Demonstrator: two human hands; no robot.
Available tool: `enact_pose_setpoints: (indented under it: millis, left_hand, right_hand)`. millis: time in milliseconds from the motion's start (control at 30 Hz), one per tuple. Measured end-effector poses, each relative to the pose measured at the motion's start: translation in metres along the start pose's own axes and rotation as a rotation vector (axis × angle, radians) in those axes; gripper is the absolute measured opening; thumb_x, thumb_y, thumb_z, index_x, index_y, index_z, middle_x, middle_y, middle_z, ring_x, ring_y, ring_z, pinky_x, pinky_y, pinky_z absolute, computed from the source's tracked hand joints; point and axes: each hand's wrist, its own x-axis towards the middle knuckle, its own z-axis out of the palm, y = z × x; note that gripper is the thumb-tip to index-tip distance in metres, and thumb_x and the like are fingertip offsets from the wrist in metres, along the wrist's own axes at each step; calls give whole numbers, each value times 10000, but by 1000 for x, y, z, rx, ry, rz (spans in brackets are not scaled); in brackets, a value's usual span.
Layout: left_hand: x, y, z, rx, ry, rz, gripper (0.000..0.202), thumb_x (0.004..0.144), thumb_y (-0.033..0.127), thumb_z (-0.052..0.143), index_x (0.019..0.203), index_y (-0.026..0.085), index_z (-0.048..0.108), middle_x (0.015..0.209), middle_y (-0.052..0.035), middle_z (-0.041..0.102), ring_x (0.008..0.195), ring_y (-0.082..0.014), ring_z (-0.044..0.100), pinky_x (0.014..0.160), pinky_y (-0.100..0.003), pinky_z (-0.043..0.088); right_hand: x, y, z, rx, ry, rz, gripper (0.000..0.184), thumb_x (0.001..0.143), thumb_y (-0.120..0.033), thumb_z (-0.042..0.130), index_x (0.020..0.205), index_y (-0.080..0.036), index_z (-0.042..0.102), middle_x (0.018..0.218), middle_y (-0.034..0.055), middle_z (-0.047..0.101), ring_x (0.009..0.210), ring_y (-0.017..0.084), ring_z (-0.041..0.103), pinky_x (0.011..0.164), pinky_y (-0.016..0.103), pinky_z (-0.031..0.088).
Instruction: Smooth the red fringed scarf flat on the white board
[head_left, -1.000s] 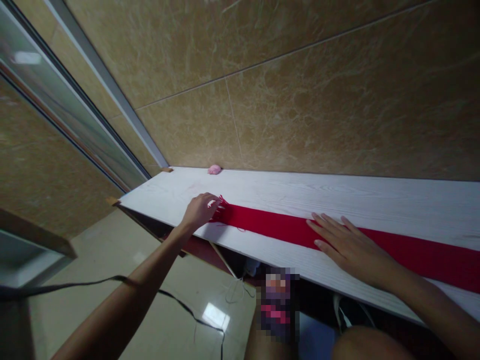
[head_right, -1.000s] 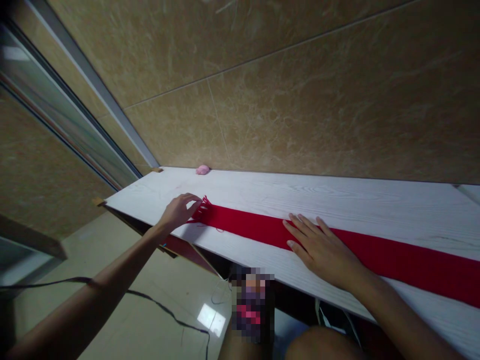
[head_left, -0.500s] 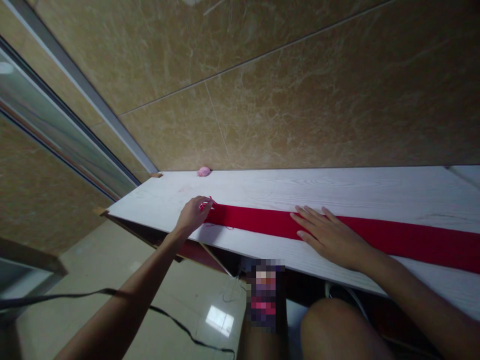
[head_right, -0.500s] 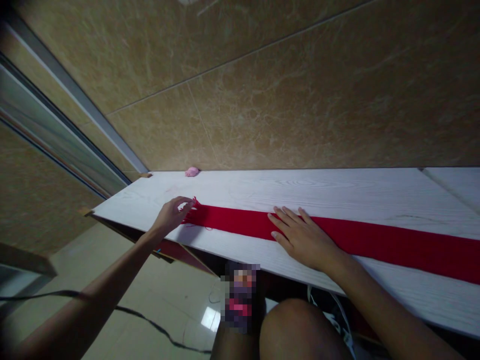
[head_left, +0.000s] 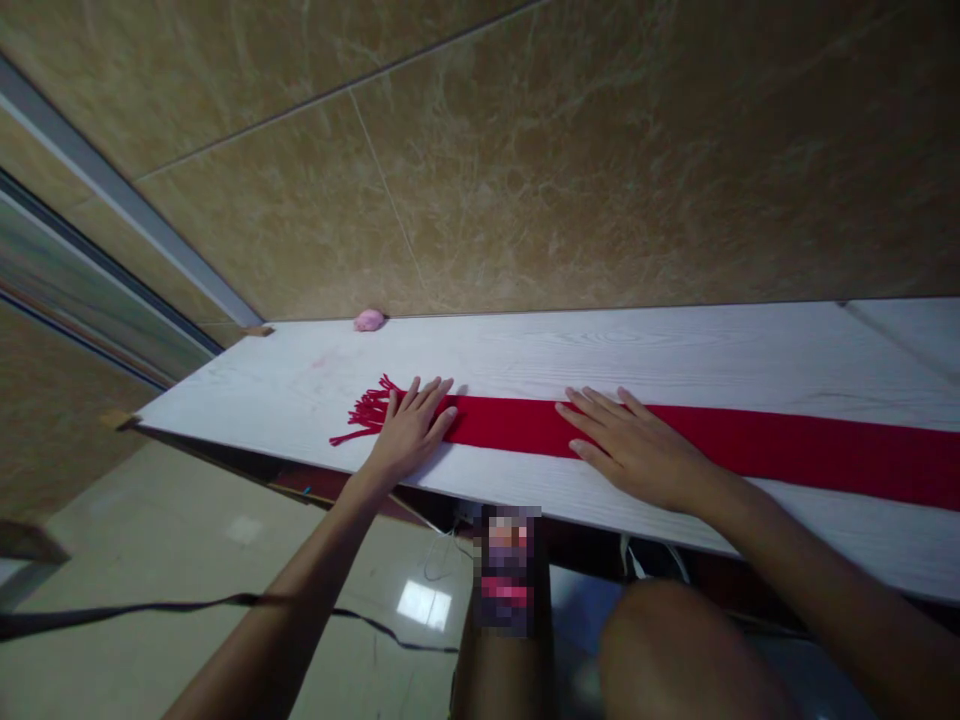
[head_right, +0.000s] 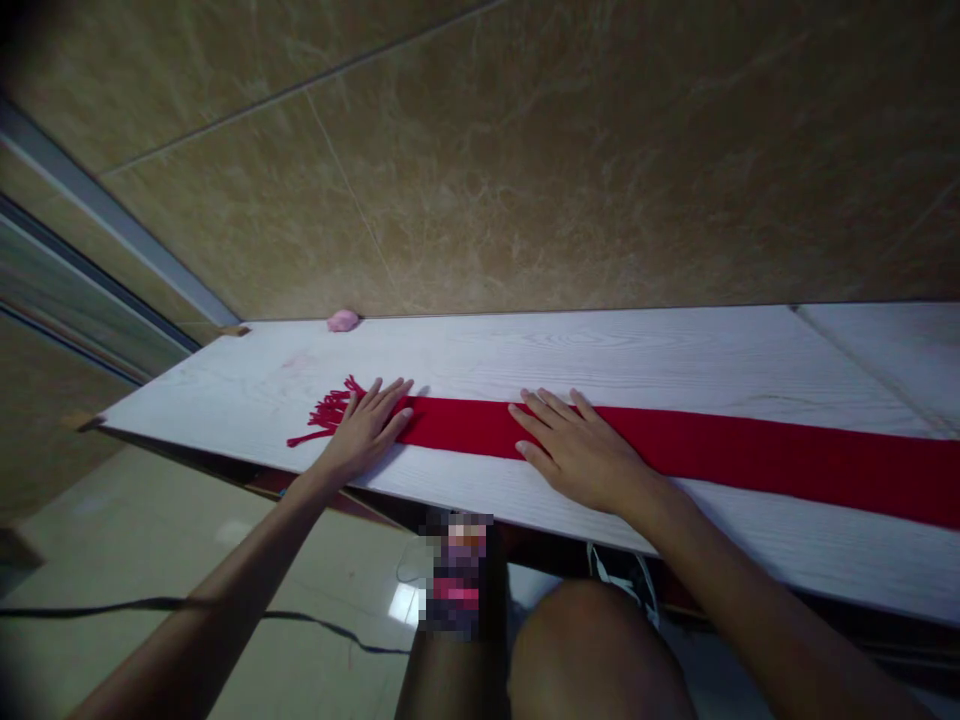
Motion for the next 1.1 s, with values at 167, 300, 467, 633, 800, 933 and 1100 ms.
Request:
enact_pose_setpoints:
  millis: [167,300,467,633,800,933,1100]
  left_hand:
    - [0,2,0,-37,-3,-18,607,1091,517,322,1631,248,385,1706,-68,390,1630,-344,210,1310,-626,161]
    - [2,1,1,-55,-4,-25,609,1086,528,336,1631,260,380,1700,-61,402,1626,-347,222,1308,-635,161]
    - [2,-1,4,-46,-16,-23,601,1082,520,359,1629,272,381,1704,-56,397,1629,-336,214,1313,-623,156]
    - [3,-3,5,-50,-16,-23,601,1078,540,362,1621,284,390,1703,-46,399,1627,-332,222,1310,-625,180]
    - [5,-7,6,-82,1,-12,612,1066,560,379,1617,296,395,1701,-43,400,1624,-335,230,1297,-641,212]
    - [6,-6,5,-89,-16,-20,635,1063,561,365,1624,264,391,1712,-55,377,1628,-333,215,1307,-630,189]
    - [6,-6,5,-89,-27,-32,650,1057,568,358,1626,254,391,1715,-54,370,1632,-332,201,1317,-613,168]
  right_hand:
    - [-2,2,1,10,16,2,624,1105,-552,264,1629,-257,431,1708,80,338,1573,312,314,1271,633,245]
    - [-3,2,1,27,20,12,608,1103,-551,295,1634,-282,420,1710,65,348,1571,317,314,1275,635,237]
    - [-4,3,-2,51,-6,5,606,1102,-562,315,1637,-292,411,1721,60,326,1578,305,299,1280,624,225]
    - [-5,2,-4,53,-12,16,608,1104,-572,300,1624,-286,431,1716,67,333,1582,288,288,1284,612,221]
    - [-5,1,-4,71,1,29,607,1104,-567,315,1618,-269,442,1712,73,336,1580,286,291,1285,608,217]
    - [-6,2,-4,91,0,26,603,1103,-559,331,1617,-264,444,1712,73,326,1582,279,282,1286,605,213]
    - [-6,2,-5,83,-18,29,601,1107,-550,328,1616,-251,442,1714,73,309,1587,272,269,1284,613,204]
